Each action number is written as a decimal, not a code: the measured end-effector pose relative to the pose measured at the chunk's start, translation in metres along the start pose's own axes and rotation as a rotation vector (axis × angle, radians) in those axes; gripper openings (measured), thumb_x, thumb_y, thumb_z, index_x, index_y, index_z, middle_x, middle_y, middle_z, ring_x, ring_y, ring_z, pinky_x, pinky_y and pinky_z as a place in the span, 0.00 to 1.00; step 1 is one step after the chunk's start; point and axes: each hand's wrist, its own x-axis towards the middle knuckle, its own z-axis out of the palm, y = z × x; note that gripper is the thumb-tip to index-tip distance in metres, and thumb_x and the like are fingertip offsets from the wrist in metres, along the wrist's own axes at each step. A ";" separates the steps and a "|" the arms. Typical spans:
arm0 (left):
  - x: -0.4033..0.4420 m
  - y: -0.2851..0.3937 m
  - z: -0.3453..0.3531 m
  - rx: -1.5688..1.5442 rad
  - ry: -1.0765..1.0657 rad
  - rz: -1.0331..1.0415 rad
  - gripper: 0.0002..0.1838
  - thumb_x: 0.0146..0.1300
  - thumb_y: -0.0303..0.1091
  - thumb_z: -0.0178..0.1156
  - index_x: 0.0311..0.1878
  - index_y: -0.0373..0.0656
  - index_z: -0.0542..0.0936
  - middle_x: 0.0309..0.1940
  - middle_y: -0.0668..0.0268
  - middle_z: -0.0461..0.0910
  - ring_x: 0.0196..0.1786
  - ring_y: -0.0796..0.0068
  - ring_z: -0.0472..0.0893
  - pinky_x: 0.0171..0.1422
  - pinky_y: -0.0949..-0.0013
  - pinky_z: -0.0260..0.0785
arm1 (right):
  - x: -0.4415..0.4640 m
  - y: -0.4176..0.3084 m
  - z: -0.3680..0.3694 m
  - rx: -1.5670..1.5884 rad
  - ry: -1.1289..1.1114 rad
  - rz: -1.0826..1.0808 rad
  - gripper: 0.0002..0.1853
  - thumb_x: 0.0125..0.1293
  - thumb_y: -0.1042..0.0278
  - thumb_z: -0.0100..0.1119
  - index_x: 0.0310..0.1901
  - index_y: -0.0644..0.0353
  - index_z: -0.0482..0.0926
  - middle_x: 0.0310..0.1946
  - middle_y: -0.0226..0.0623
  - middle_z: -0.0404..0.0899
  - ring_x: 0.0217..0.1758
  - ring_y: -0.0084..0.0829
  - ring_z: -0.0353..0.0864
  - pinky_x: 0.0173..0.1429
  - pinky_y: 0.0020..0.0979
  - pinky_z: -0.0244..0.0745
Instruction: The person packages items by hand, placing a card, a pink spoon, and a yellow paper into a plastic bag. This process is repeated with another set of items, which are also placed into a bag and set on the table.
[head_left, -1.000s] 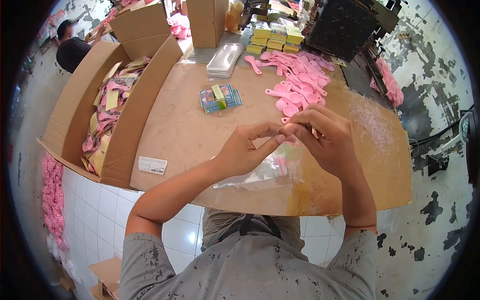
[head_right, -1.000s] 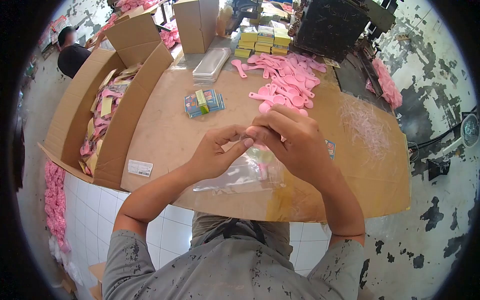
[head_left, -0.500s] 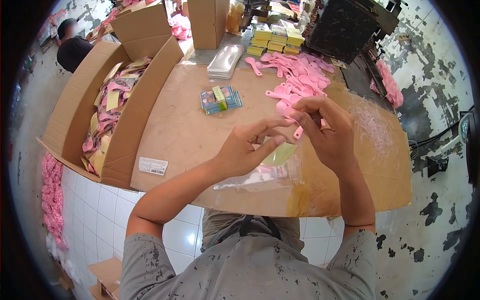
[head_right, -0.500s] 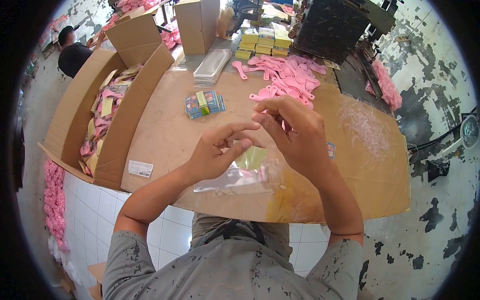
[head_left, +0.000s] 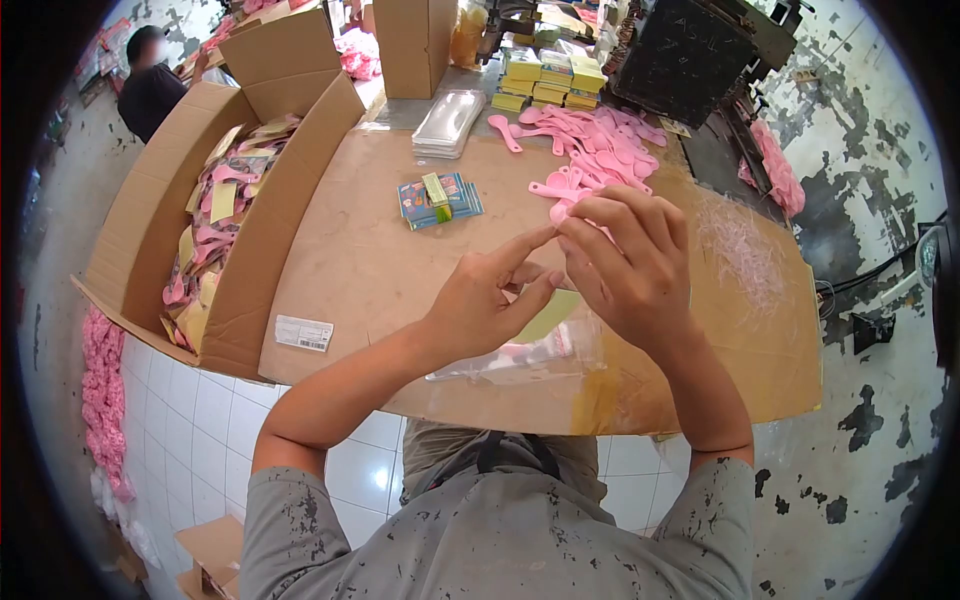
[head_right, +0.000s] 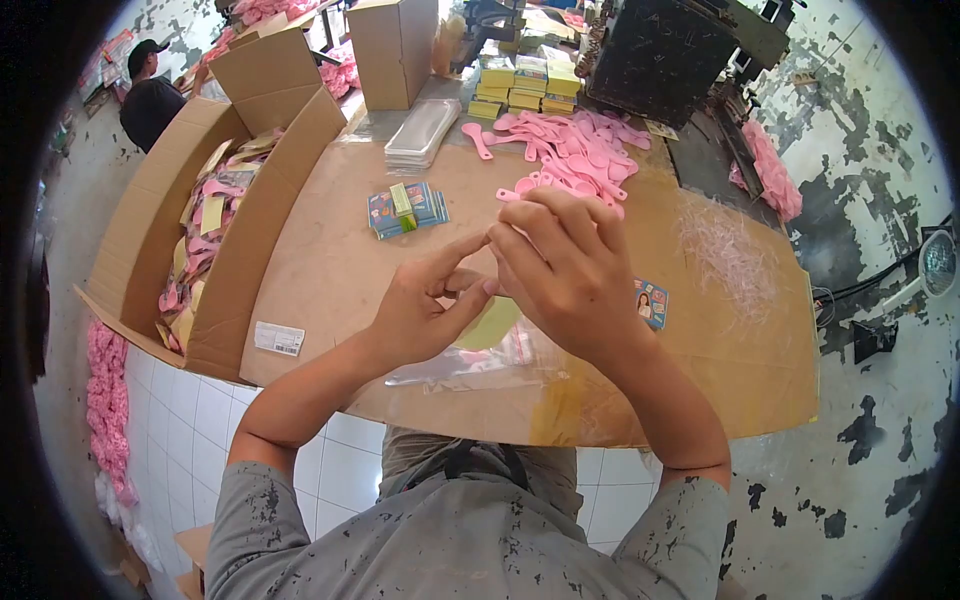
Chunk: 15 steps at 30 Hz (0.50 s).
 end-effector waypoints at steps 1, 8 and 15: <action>-0.001 0.000 0.001 0.035 0.024 0.047 0.28 0.76 0.25 0.62 0.76 0.33 0.70 0.39 0.58 0.91 0.37 0.82 0.86 0.40 0.77 0.76 | 0.000 -0.001 0.000 -0.019 -0.030 -0.014 0.14 0.54 0.67 0.73 0.42 0.56 0.84 0.48 0.30 0.82 0.57 0.35 0.81 0.62 0.38 0.68; 0.001 0.004 -0.003 0.359 -0.079 0.106 0.30 0.73 0.27 0.64 0.76 0.34 0.70 0.36 0.55 0.91 0.35 0.73 0.90 0.41 0.69 0.81 | 0.004 0.006 0.006 -0.014 -0.225 -0.006 0.14 0.57 0.66 0.69 0.44 0.58 0.81 0.45 0.33 0.79 0.57 0.36 0.78 0.63 0.40 0.69; 0.008 -0.002 -0.015 -0.107 -0.153 -0.167 0.24 0.79 0.28 0.59 0.75 0.38 0.73 0.45 0.58 0.92 0.42 0.84 0.86 0.47 0.76 0.77 | -0.023 0.061 -0.032 0.819 -0.268 0.710 0.04 0.74 0.71 0.58 0.41 0.60 0.75 0.37 0.34 0.78 0.42 0.29 0.80 0.49 0.35 0.75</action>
